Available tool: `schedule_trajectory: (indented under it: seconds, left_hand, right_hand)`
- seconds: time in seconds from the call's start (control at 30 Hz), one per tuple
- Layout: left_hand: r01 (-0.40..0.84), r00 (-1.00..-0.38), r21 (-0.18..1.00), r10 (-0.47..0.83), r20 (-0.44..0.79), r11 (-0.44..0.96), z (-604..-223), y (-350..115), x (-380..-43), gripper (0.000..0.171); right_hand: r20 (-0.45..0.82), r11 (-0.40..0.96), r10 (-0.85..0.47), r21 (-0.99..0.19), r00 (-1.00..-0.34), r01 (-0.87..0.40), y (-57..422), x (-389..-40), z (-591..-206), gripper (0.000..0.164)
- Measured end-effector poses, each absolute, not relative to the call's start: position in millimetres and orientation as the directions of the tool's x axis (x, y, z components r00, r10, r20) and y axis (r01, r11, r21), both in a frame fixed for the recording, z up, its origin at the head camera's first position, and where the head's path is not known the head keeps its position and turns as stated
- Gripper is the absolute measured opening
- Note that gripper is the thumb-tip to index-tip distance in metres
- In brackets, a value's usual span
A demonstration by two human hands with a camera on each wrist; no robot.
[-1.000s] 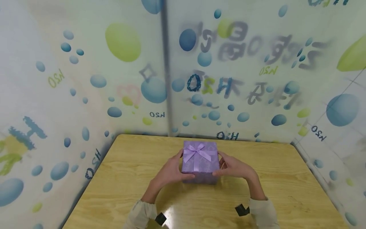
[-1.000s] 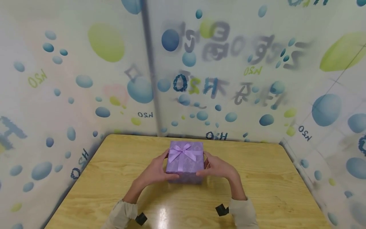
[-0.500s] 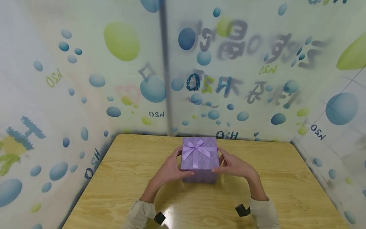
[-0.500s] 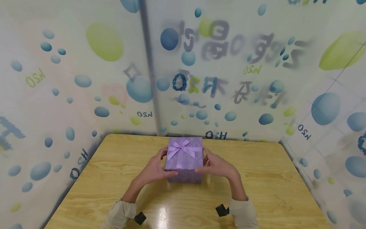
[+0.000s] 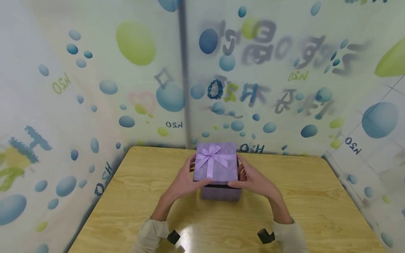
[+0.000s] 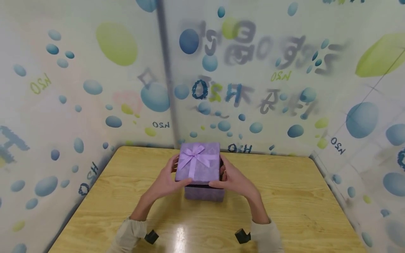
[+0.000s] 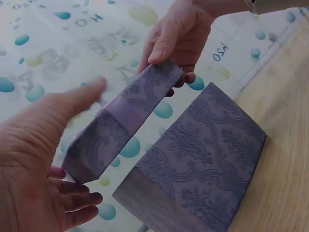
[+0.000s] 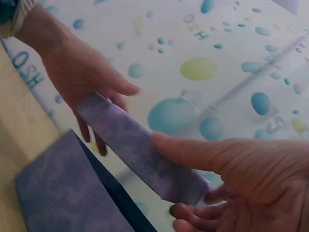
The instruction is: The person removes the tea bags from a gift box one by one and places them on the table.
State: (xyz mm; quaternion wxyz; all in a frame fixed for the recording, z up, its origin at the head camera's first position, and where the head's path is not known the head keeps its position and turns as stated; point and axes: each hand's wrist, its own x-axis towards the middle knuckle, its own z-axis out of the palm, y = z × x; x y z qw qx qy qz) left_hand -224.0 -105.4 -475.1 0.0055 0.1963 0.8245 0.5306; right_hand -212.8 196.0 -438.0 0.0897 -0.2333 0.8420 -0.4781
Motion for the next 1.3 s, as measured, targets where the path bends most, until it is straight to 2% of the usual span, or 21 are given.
schedule_trajectory:
  seconds: [0.2, 0.5, 0.73, 1.03, 1.2, 1.3]
  left_hand:
    - [0.307, -0.932, 0.885, 0.299, 0.205, 0.349, -466, -119, -224, 0.114]
    - [0.346, -0.932, 0.858, 0.244, 0.268, 0.38, -473, -152, -213, 0.135]
    - [0.351, -0.936, 0.847, 0.154, 0.315, 0.399, -474, -181, -208, 0.134]
    - [0.237, -0.969, 0.871, 0.036, 0.246, 0.431, -473, -218, -202, 0.14]
    - [0.204, -0.976, 0.88, 0.023, 0.215, 0.429, -482, -235, -205, 0.132]
    - [0.167, -0.984, 0.891, 0.015, 0.177, 0.422, -492, -243, -209, 0.126]
  right_hand:
    - [0.121, 0.355, -0.439, -0.887, -0.89, -0.296, 167, -208, -440, 0.107]
    - [0.127, 0.393, -0.414, -0.868, -0.901, -0.303, 121, -197, -449, 0.112]
    - [0.169, 0.353, -0.412, -0.876, -0.895, -0.328, 75, -195, -456, 0.111]
    - [0.272, 0.272, -0.403, -0.876, -0.874, -0.398, 23, -189, -473, 0.083]
    - [0.263, 0.263, -0.356, -0.892, -0.897, -0.367, 1, -188, -492, 0.071]
    - [0.232, 0.268, -0.339, -0.905, -0.912, -0.33, -9, -188, -511, 0.07]
